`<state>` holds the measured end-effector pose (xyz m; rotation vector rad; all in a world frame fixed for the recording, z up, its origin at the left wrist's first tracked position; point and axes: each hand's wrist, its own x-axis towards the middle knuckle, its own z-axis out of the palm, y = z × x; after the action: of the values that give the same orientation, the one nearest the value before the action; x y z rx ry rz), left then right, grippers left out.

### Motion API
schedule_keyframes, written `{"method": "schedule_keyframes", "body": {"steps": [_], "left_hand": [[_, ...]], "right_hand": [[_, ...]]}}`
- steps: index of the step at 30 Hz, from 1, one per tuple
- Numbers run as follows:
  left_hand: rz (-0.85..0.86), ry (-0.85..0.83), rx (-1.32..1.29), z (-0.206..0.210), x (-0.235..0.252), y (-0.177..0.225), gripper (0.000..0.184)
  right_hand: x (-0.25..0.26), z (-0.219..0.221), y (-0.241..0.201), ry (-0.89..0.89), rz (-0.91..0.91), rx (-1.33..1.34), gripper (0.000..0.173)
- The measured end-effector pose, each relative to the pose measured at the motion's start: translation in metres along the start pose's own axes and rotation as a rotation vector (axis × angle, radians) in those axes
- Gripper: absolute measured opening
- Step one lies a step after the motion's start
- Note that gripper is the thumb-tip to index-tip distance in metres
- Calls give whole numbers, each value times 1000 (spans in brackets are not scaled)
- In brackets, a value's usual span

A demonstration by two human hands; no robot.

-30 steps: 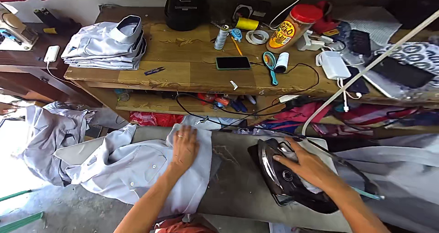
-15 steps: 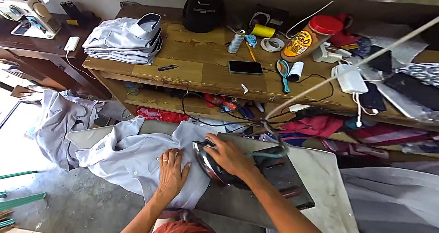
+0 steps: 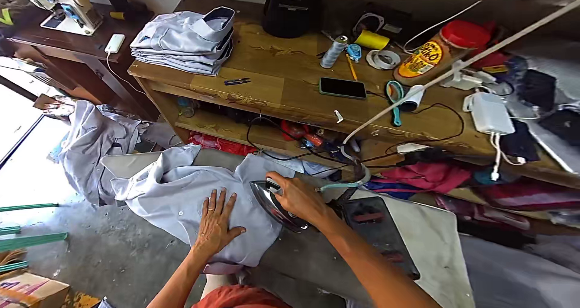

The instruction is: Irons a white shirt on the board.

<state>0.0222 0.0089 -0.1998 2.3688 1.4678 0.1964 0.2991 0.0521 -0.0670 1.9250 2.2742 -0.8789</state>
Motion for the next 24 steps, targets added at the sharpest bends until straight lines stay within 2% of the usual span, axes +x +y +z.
{"method": "schedule_keyframes", "body": {"steps": [5,11,15,17,20,22,24], "left_hand": [[-11,-7,6,-2,0,-1,102],[-28,-6,-12,-3,2,2,103],[-17,76,-19,-1,-2,7,101],[2,168,-54,-1,-9,14,92],[89,294,-101,-3,-24,38,58],[184,307,-82,6,-36,57,41],[262,261,-38,19,-44,72,39]], "right_hand": [[-27,14,1,-33,-38,-44,55],[-89,41,31,12,-84,-74,54],[-122,33,53,-83,33,-13,56],[-137,26,71,-60,130,28,53],[-155,10,109,87,316,110,51],[-161,-1,134,181,465,157,53],[-161,-7,159,259,589,182,55]]}}
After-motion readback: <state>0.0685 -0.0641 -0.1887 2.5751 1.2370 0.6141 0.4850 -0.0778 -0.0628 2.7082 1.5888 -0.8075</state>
